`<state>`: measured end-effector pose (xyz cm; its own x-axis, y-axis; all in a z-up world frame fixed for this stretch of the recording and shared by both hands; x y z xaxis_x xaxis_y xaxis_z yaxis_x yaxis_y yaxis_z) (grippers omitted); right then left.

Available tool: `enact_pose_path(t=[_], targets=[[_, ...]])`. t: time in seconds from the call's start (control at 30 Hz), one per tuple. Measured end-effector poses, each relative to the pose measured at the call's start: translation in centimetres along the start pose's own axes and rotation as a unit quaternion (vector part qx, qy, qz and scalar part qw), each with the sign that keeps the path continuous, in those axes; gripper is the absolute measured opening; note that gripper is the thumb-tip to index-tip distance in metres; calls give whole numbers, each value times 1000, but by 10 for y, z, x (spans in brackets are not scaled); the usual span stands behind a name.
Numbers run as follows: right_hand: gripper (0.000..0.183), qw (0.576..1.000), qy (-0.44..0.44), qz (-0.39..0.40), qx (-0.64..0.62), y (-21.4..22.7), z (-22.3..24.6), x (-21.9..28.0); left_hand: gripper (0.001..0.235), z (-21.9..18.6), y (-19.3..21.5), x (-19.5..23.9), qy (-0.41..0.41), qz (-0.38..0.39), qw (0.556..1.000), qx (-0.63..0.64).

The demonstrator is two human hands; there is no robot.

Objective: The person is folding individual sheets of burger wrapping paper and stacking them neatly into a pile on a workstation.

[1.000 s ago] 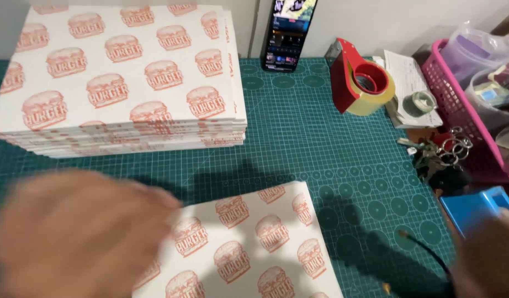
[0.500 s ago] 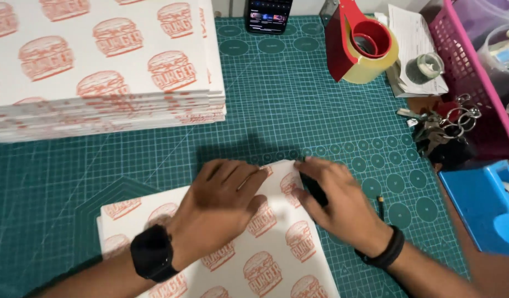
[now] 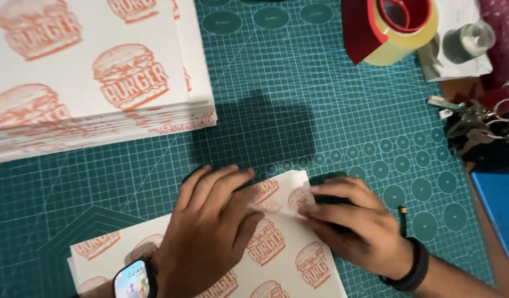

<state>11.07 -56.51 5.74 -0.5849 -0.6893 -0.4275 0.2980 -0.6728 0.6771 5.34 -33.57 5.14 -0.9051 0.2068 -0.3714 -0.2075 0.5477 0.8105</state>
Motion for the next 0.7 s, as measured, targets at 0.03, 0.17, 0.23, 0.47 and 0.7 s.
enact_pose_path(t=[0.03,0.17,0.23,0.47,0.7], targets=[[27,1000,-4,3,-1,1,-4,5,24,1,-1,1,2,3,1000,3],[34,999,-50,-19,-11,2,-11,8,17,-2,-1,5,-69,-28,997,29],[48,995,-92,-7,29,-1,-12,2,20,-1,-2,6,-92,-31,995,32],[38,999,-21,-23,23,0,-8,2,17,-6,2,2,-48,-27,998,23],[39,994,-87,-55,35,2,-15,6,20,-3,1,6,-82,-42,995,44]])
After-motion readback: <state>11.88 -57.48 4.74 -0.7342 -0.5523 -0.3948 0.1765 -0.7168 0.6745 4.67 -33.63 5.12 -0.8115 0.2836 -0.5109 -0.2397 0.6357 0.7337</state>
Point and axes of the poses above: each hand's wrist, its own x-axis away from the middle knuckle, its own y-axis out of the back of the hand, z = x × y, the point moved 3 cm from there along -x, towards the middle knuckle, and after that the axes turned 2 degrees about z, right-handed, at the moved point
